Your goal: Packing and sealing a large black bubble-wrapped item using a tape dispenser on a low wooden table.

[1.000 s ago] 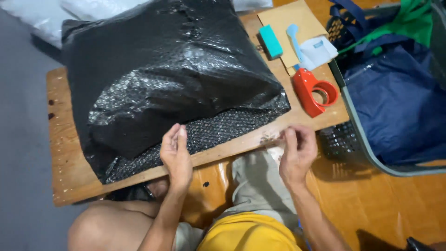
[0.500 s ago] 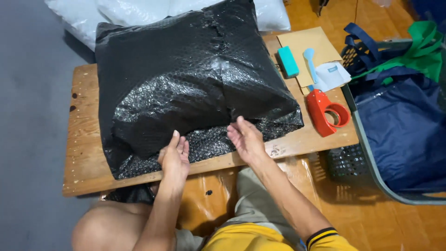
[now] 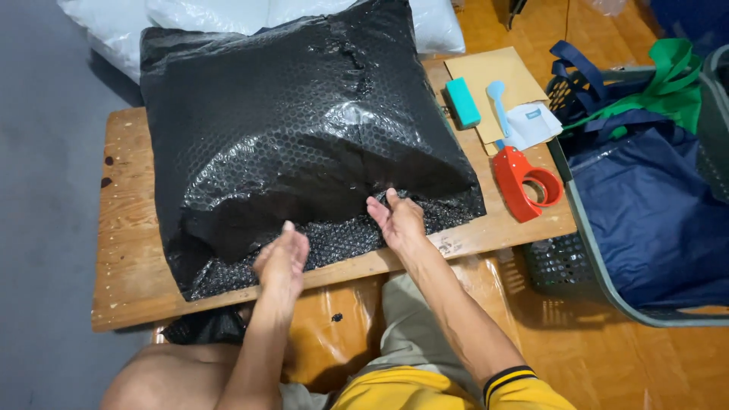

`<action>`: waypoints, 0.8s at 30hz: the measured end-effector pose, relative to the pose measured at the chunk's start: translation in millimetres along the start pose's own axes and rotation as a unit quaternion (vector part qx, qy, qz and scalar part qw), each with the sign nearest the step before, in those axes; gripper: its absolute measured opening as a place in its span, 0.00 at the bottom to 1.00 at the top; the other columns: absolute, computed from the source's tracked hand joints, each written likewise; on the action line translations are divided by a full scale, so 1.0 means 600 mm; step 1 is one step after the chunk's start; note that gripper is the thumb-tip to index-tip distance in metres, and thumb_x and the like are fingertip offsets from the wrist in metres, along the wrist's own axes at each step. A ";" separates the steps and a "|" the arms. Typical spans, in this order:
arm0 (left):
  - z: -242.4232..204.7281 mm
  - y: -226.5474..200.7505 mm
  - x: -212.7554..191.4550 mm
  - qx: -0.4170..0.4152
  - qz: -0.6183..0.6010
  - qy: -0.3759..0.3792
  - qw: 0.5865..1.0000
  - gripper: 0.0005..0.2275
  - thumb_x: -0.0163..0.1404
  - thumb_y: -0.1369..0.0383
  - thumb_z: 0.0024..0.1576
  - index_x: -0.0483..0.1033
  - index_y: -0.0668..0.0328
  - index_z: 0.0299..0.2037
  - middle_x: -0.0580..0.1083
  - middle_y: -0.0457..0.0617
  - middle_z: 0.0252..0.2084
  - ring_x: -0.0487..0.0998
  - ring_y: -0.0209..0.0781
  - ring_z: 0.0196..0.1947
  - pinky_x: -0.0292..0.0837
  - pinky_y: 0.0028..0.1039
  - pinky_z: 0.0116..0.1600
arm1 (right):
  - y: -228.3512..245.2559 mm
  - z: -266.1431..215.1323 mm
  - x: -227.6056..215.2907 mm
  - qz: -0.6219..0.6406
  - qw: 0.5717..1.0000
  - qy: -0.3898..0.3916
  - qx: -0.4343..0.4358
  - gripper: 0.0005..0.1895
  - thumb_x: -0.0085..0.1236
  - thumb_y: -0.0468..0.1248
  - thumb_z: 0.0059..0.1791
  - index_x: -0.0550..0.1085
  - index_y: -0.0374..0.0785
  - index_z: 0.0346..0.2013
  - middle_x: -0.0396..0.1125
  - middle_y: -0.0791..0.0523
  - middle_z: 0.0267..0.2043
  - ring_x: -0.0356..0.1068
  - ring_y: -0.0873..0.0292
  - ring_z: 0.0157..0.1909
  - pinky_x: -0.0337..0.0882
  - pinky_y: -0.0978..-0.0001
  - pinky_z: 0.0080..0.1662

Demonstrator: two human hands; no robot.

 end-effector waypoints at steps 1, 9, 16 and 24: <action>-0.042 -0.005 0.006 0.000 0.000 0.001 1.000 0.14 0.65 0.69 0.54 0.68 0.59 0.33 0.78 0.51 0.33 0.84 0.39 0.32 0.86 0.23 0.39 | -0.001 0.002 -0.002 0.000 1.000 0.000 -0.001 0.19 0.52 0.33 0.55 0.58 0.29 0.56 0.61 0.47 0.44 0.77 0.36 0.45 0.82 0.48 0.45; -0.272 -0.099 0.216 0.534 0.368 0.309 0.696 0.04 0.59 0.67 0.58 0.78 0.53 0.35 0.81 0.49 0.45 0.82 0.51 0.47 0.78 0.39 0.50 | 0.013 -0.027 0.021 -0.056 0.997 -0.014 -0.044 0.11 0.49 0.35 0.55 0.62 0.28 0.38 0.59 0.53 0.31 0.78 0.35 0.39 0.82 0.47 0.41; -0.340 -0.084 0.340 0.820 0.391 0.320 0.269 0.07 0.51 0.70 0.61 0.78 0.53 0.48 0.73 0.54 0.63 0.68 0.56 0.68 0.57 0.58 0.70 | -0.017 0.073 -0.030 -0.082 0.991 -0.023 -0.101 0.06 0.53 0.29 0.51 0.67 0.27 0.35 0.61 0.46 0.25 0.76 0.43 0.24 0.81 0.49 0.27; -0.289 -0.049 0.363 0.829 0.433 0.282 0.215 0.17 0.54 0.78 0.55 0.73 0.44 0.51 0.61 0.52 0.75 0.57 0.59 0.75 0.45 0.71 0.70 | 0.105 -0.149 -0.015 -0.236 0.963 0.008 -0.129 0.24 0.62 0.36 0.50 0.66 0.28 0.56 0.70 0.47 0.42 0.72 0.60 0.27 0.77 0.71 0.22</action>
Point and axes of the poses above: each hand's wrist, its own z-axis towards the middle knuckle, its own x-axis out of the palm, y = z × x, the point moved 8 cm from there along z, towards the middle knuckle
